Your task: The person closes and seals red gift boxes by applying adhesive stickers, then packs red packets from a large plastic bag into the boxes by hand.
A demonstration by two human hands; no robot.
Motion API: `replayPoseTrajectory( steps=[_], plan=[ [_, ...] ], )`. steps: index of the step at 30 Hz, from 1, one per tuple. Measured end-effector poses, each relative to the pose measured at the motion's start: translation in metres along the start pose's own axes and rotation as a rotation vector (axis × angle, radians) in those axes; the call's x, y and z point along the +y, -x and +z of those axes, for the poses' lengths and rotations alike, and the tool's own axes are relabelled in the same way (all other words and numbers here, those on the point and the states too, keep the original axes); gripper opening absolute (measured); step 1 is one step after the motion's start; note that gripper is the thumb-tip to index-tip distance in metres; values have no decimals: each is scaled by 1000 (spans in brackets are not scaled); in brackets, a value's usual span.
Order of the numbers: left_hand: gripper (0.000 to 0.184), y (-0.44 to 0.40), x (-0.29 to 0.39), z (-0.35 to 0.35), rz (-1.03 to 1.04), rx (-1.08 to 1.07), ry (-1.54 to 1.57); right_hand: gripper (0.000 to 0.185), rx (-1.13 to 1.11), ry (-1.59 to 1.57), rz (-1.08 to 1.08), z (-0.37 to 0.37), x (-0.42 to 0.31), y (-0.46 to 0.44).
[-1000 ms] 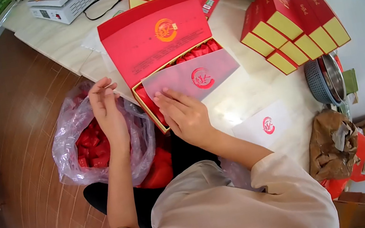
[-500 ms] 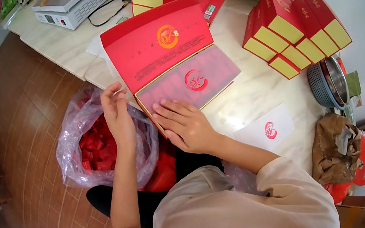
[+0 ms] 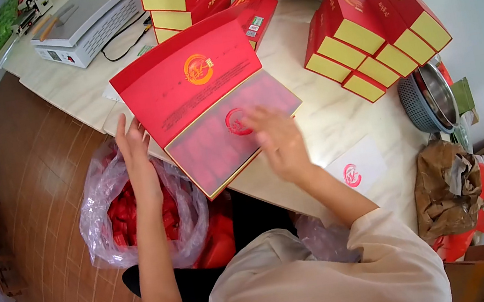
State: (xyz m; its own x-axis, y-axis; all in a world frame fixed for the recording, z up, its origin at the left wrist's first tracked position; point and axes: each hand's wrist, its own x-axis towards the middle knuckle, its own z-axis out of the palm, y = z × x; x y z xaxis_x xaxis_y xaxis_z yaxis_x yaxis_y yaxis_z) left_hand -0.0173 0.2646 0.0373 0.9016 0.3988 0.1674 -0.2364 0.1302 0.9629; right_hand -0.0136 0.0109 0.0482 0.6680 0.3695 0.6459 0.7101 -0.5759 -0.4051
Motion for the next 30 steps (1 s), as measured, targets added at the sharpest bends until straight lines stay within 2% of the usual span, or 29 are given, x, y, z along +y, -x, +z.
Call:
replayPoseTrajectory(
  steps=[1,3,4,5,7,9,10,11,13,19,20,22,24,26,27,29,30],
  plan=[
    [59,-8,9,2,3,1,0,28,57,48,24,-11,7,-3],
    [71,-22,33,6,-59,-106,224,30,216,94,85,-30,29,-5],
    [77,-23,48,11,0,-135,190,32,296,-120,200,-42,29,-9],
    [76,-23,60,6,-35,-287,268,37,405,-269,250,-54,27,-16],
    [76,-24,70,-1,-93,-696,234,46,553,-238,199,-76,38,-20],
    [75,8,76,29,-87,-724,-360,47,596,-203,207,-92,36,-24],
    [77,21,63,42,-16,-738,-526,47,593,-205,207,-92,38,-25],
    [78,33,42,54,57,-747,-692,47,568,-197,176,-93,40,-27],
    [81,58,11,69,482,-683,-1346,46,547,-188,143,-90,44,-30],
    [80,64,4,83,457,-600,-1438,44,356,-147,66,-60,50,-59],
    [81,64,2,83,465,-603,-1436,39,346,-137,-6,-54,54,-72],
    [82,66,-4,86,478,-593,-1438,30,223,-103,91,-40,49,-102],
    [85,70,-12,91,543,-557,-1566,24,112,-273,236,-7,61,-137],
    [87,70,-12,91,554,-548,-1598,26,-35,-124,294,32,89,-163],
    [89,70,-12,90,563,-557,-1623,26,-40,-128,280,50,102,-170],
    [86,66,2,83,554,-544,-1574,41,-345,114,317,85,119,-181],
    [82,62,9,77,440,-659,-1229,41,-354,109,297,104,120,-181]
  ],
)
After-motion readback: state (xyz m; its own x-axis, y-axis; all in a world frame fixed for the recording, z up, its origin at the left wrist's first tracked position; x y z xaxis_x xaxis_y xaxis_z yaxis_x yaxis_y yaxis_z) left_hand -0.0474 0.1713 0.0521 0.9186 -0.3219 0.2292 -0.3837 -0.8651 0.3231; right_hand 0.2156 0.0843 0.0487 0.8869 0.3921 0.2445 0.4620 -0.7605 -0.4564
